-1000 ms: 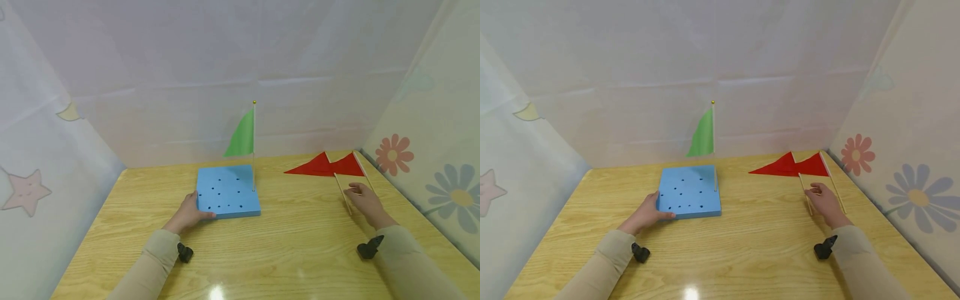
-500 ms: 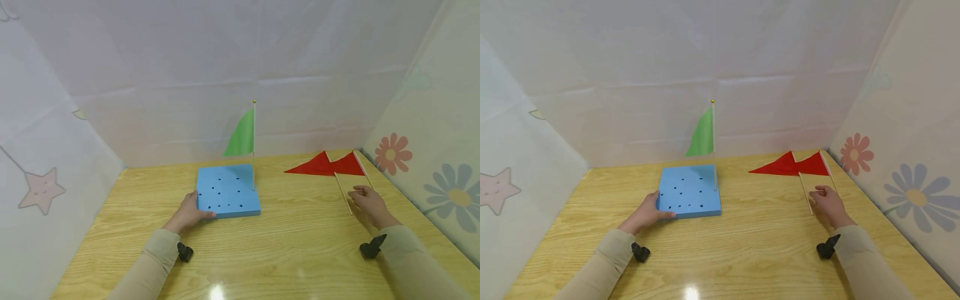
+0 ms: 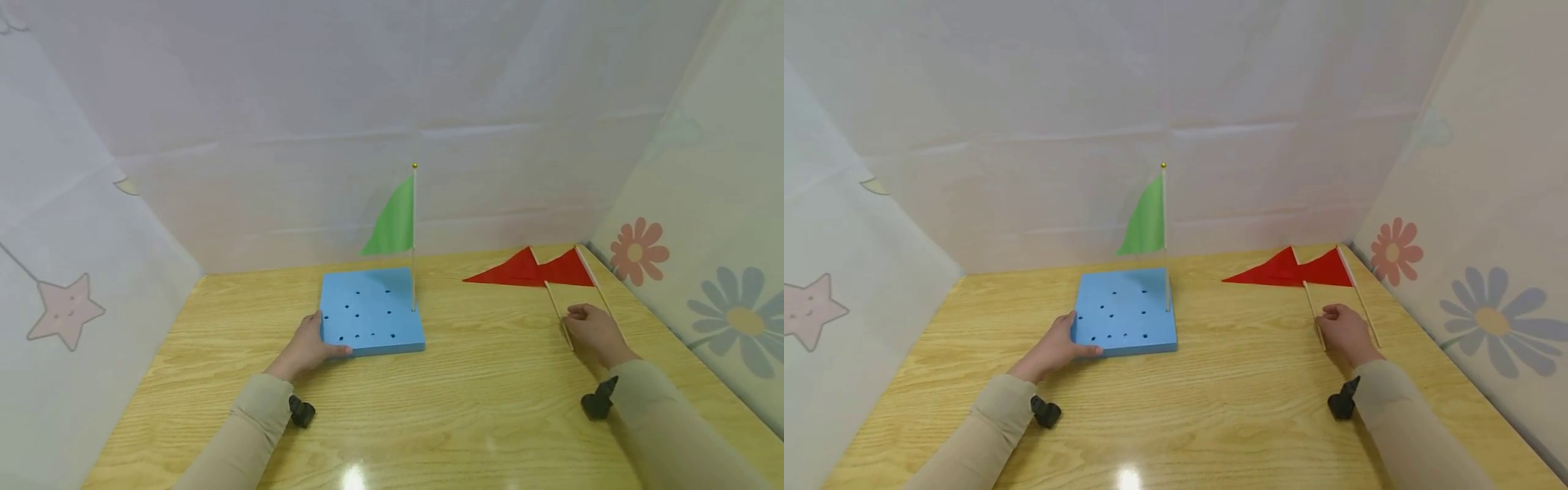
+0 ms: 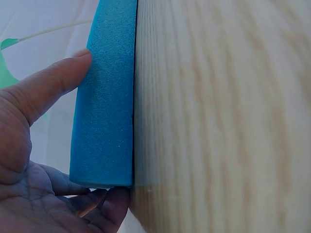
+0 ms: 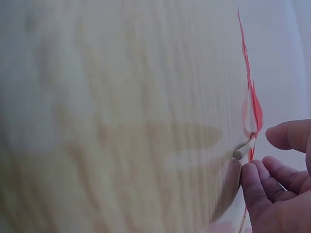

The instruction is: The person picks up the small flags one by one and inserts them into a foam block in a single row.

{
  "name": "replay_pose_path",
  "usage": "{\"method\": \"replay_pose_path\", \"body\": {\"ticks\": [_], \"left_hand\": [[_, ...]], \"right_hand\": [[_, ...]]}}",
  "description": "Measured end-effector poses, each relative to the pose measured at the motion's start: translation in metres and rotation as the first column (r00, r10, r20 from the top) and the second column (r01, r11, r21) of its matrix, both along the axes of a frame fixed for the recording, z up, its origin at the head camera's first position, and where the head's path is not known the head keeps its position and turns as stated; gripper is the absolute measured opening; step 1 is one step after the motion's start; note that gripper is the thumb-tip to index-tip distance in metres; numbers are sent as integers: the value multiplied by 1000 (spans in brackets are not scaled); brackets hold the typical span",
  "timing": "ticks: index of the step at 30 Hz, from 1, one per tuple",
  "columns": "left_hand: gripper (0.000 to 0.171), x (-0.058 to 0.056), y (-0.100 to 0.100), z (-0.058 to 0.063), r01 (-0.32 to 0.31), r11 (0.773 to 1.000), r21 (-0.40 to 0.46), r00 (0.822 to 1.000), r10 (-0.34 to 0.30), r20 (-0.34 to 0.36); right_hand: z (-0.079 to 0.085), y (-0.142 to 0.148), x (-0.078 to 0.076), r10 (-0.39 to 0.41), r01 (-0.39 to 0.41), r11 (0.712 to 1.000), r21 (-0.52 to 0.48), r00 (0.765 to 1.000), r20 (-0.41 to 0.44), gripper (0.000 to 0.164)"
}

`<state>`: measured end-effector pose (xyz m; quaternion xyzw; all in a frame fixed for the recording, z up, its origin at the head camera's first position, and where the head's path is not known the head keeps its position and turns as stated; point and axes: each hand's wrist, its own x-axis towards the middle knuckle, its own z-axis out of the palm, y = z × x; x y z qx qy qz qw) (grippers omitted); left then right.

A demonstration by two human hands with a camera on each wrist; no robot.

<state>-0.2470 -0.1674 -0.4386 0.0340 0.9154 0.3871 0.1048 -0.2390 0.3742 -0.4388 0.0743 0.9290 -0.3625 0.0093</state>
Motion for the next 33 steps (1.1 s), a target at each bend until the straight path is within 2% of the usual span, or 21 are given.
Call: {"method": "replay_pose_path", "body": {"ticks": [10,16,24,33], "left_hand": [[117,1,-1,1,-5,1000,19,1000,4,11],[116,2,0,1,-2,1000,8,1000,1,9],[119,4,0,1,-13,1000,26,1000,13,8],[119,3,0,0,-7,1000,22,1000,6,7]], "right_hand": [[5,0,-9,31,-39,988,149,998,57,54],[6,-1,-10,23,-31,981,191,999,46,43],[6,-1,-10,40,-45,981,189,999,31,37],[7,0,-9,10,-16,988,153,999,44,34]]}}
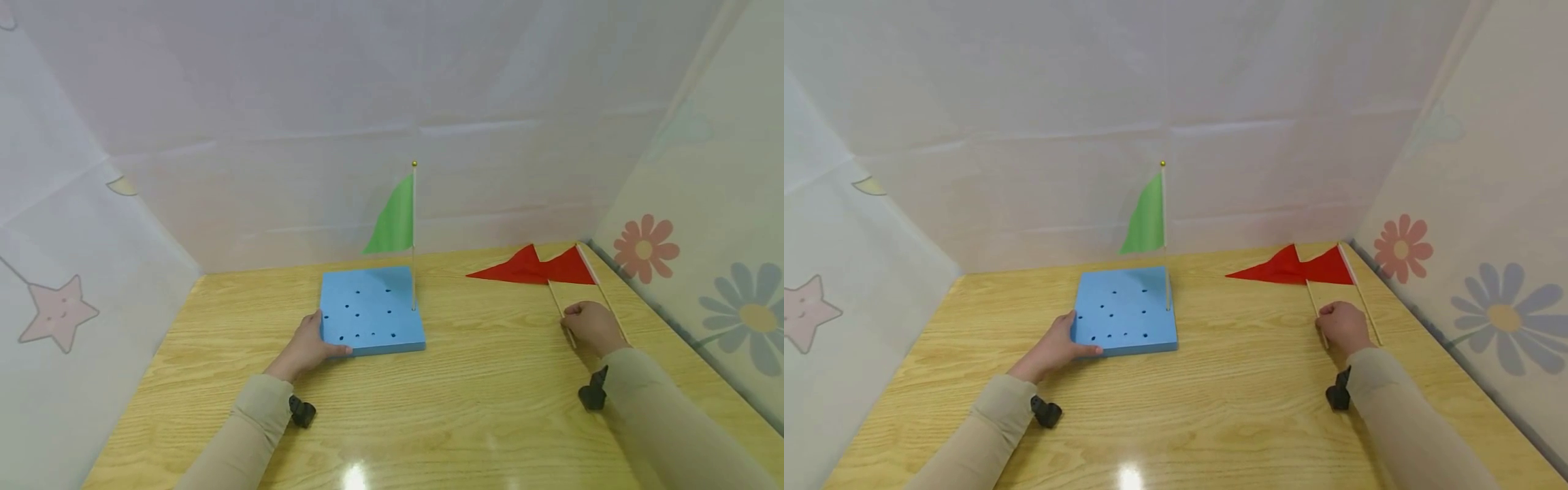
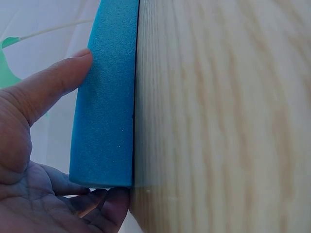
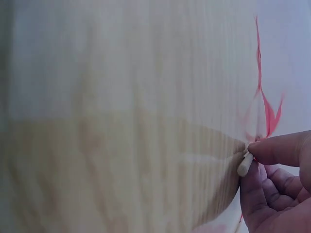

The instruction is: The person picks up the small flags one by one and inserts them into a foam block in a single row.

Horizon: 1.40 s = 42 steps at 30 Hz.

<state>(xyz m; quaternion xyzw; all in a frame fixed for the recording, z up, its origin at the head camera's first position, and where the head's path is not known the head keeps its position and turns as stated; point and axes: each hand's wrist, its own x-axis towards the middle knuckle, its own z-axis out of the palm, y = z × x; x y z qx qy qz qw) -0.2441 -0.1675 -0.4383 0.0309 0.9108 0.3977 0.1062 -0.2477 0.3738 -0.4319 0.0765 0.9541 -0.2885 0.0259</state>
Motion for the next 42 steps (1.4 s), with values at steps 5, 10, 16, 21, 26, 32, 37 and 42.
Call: {"method": "replay_pose_path", "body": {"ticks": [5,10,16,21,26,32,37,42], "left_hand": [[119,1,1,1,5,1000,-3,1000,-5,4],[119,1,2,3,0,1000,21,1000,0,7],[119,0,2,2,-1,1000,19,1000,1,11],[120,-2,1,1,0,1000,11,1000,0,2],[119,-3,-2,-1,-5,1000,8,1000,5,-12],[118,-3,-1,-3,-3,1000,17,1000,3,-12],[119,-3,3,-3,3,1000,7,1000,-3,-21],[119,-5,6,-3,16,1000,-9,999,-16,-37]], "right_hand": [[0,0,7,-18,20,996,-85,1000,18,42],[-4,1,10,-47,51,971,-234,999,22,47],[-2,-5,13,-74,73,916,-394,997,15,53],[1,-21,12,-53,28,856,-517,998,-34,53],[0,-41,8,-24,-27,811,-585,997,-78,50],[4,-63,6,-25,-69,765,-640,990,-137,45],[7,-77,5,-37,-103,743,-661,980,-193,36],[10,-87,5,-33,-138,734,-665,971,-237,31]]}}
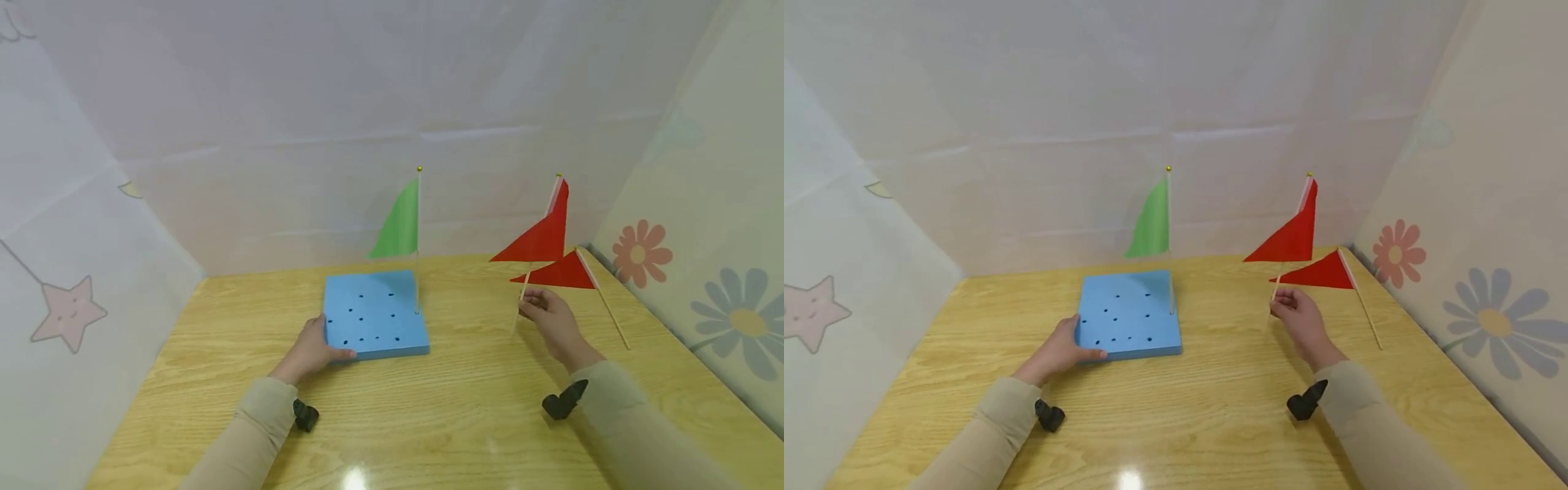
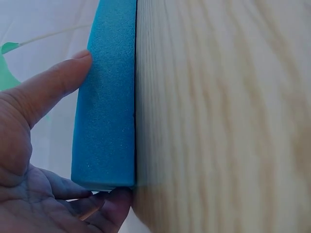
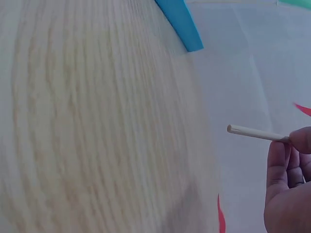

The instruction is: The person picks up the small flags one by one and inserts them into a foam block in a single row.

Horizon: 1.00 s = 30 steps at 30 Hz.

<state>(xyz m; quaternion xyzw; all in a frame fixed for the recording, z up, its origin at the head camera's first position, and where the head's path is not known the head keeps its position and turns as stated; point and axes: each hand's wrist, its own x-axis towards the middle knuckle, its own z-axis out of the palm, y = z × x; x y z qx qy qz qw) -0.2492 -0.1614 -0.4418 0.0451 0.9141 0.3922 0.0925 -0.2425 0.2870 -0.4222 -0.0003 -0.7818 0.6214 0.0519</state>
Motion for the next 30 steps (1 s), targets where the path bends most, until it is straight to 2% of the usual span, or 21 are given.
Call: {"method": "replay_pose_path", "body": {"ticks": [6,14,22,30], "left_hand": [[117,0,0,-1,-2,1000,24,1000,2,-6],[116,0,1,-1,6,1000,20,1000,-6,-26],[118,2,-1,-3,-17,1000,18,1000,17,2],[121,6,1,-5,-53,995,80,997,50,51]], "right_hand": [[8,-15,-2,-13,13,1000,10,998,-67,33],[17,-42,-3,0,4,999,43,995,-96,35],[14,-84,-13,62,-45,992,117,988,-144,25],[16,-117,-13,100,-81,990,112,979,-175,23]]}}
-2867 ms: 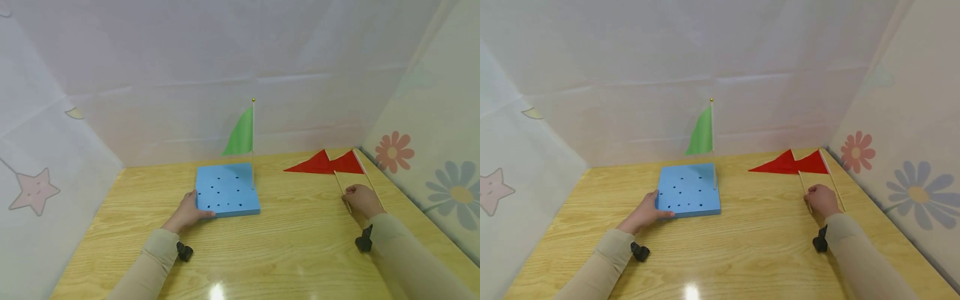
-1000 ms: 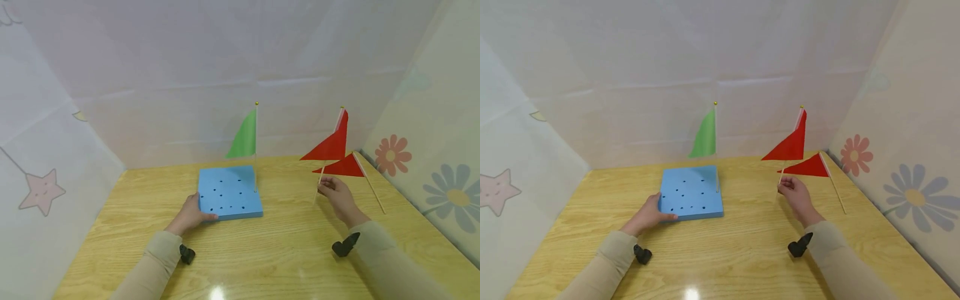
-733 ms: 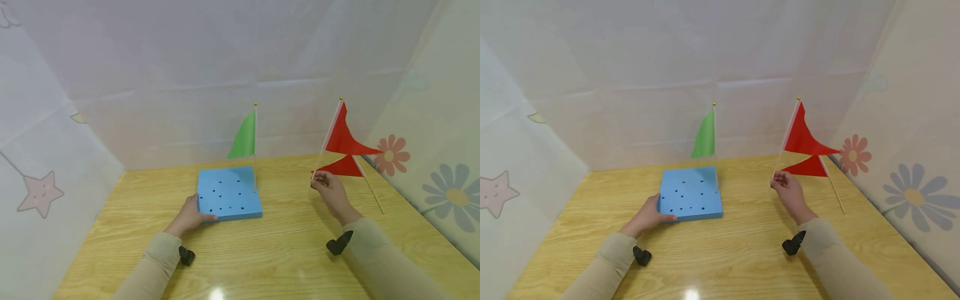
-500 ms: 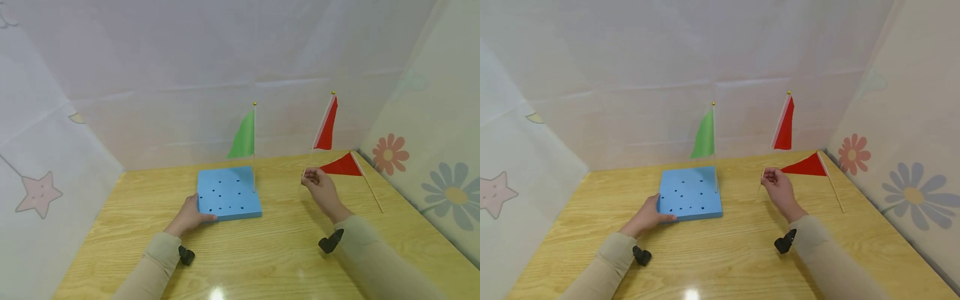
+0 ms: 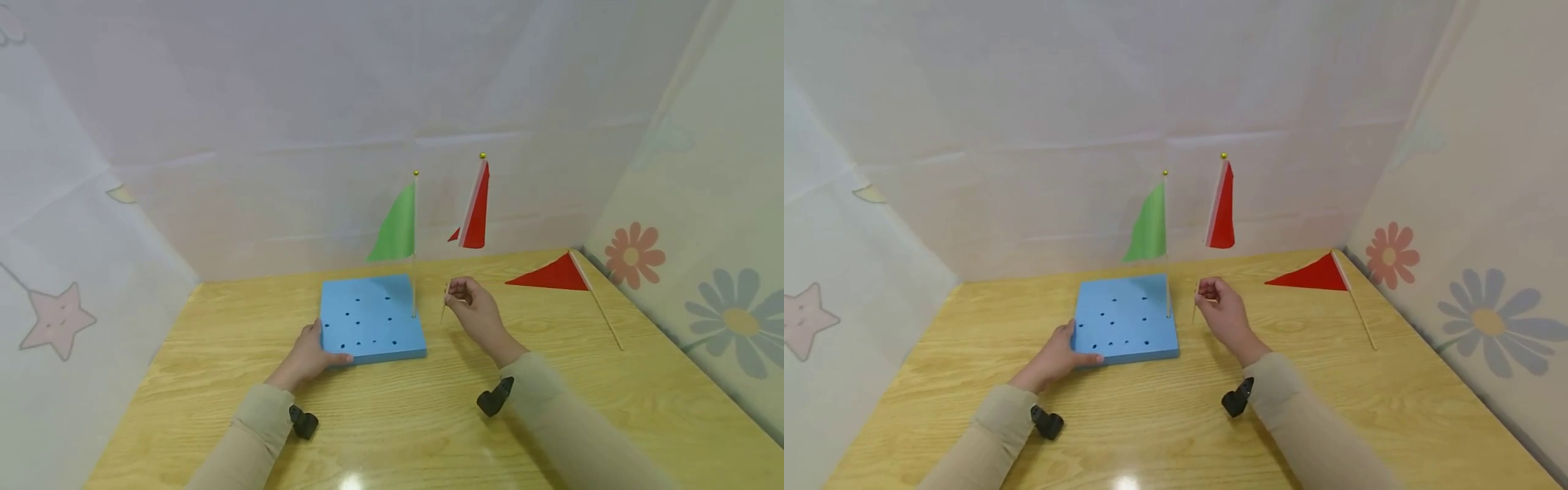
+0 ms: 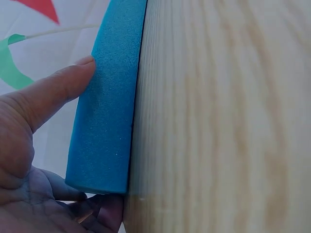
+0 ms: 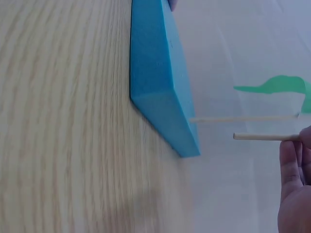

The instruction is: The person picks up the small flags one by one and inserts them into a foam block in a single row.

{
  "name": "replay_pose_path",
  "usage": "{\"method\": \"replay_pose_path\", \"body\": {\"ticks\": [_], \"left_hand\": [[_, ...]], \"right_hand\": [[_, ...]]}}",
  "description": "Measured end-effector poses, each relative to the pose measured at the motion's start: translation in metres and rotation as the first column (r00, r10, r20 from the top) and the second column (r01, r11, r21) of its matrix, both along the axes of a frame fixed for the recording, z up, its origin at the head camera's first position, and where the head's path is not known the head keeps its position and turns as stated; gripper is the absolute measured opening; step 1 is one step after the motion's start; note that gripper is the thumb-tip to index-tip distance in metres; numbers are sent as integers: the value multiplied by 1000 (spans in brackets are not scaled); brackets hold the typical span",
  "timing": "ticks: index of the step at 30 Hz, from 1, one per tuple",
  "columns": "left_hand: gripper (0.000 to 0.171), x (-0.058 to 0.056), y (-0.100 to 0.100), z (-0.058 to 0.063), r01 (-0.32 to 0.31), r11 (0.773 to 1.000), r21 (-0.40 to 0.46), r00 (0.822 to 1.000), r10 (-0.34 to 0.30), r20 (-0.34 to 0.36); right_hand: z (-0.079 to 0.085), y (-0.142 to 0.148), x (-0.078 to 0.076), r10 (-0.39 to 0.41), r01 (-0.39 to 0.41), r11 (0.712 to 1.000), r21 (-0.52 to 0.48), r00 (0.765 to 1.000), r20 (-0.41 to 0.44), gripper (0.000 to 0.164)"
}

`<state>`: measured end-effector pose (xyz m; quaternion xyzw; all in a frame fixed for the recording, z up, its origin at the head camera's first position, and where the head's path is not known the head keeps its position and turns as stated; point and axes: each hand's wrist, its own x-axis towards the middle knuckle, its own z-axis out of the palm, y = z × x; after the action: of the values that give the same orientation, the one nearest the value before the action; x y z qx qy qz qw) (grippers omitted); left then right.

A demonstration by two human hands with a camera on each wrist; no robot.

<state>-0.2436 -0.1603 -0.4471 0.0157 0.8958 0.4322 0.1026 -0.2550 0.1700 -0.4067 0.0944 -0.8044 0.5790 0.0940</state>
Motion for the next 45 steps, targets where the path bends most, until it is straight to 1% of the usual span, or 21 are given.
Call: {"method": "replay_pose_path", "body": {"ticks": [5,10,15,23,28,33,38,45], "left_hand": [[120,0,-1,2,4,1000,-17,1000,-4,-3],[120,0,0,2,12,999,-31,1000,-13,-10],[119,0,0,0,8,1000,-23,1000,-8,-6],[119,-2,0,2,7,1000,-12,1000,-7,-8],[119,-2,0,-1,3,1000,-26,1000,-3,-7],[120,-2,-2,-2,0,1000,-24,1000,0,-10],[119,-3,-1,0,6,999,-32,1000,-7,-25],[119,0,-2,1,-6,999,-41,1000,6,-3]], "right_hand": [[3,-14,-4,7,-6,1000,20,1000,-19,19],[5,-28,-9,35,-34,999,29,999,-32,17],[6,-43,-13,52,-51,998,41,998,-29,20],[7,-63,-21,71,-68,996,55,997,-41,18],[3,-75,-23,78,-73,994,82,995,-60,17],[-2,-83,-26,79,-71,991,110,994,-70,18],[-6,-88,-30,58,-48,991,127,995,-77,16],[-13,-95,-32,58,-47,989,142,995,-75,18]]}}
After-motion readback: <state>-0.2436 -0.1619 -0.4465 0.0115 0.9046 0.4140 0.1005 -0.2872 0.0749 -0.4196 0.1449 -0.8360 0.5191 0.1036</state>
